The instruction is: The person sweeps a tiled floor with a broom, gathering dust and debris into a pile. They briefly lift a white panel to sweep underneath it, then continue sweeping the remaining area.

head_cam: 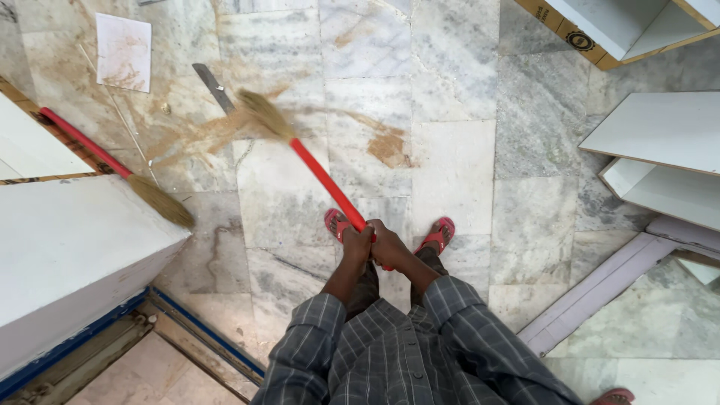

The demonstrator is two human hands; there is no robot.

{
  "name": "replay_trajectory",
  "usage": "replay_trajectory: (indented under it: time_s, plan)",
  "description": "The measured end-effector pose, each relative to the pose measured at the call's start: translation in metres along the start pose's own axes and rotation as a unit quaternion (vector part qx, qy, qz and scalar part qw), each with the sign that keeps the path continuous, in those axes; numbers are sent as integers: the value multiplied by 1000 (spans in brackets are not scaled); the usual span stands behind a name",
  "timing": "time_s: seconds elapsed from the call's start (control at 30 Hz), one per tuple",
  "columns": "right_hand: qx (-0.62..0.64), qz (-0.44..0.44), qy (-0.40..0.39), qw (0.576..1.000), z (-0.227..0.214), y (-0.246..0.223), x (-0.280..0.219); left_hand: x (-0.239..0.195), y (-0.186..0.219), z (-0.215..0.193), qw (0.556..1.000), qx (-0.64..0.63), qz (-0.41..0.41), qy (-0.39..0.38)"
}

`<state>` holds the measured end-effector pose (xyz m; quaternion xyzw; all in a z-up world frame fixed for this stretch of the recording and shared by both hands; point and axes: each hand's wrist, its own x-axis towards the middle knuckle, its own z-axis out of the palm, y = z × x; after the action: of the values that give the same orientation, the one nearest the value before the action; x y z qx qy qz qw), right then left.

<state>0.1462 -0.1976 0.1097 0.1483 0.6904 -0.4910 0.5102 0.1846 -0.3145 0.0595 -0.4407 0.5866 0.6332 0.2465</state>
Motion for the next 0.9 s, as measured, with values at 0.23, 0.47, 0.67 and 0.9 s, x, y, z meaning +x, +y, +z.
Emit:
replay_trajectory:
  time_s: [0.23,0.47,0.67,0.9]
  plan:
    - [113,-28,126,985,8,29,-89,-55,-17,29,973,187,111,-81]
    - [208,17,221,953,29,151,-81,-45,-80,68,878,354,13,-324]
    - [147,67,62,985,110,136,-11,0,-97,-48,715,458,440,-291]
    - [69,11,18,997,145,-21,39,12,-1,-143,982,186,39,20]
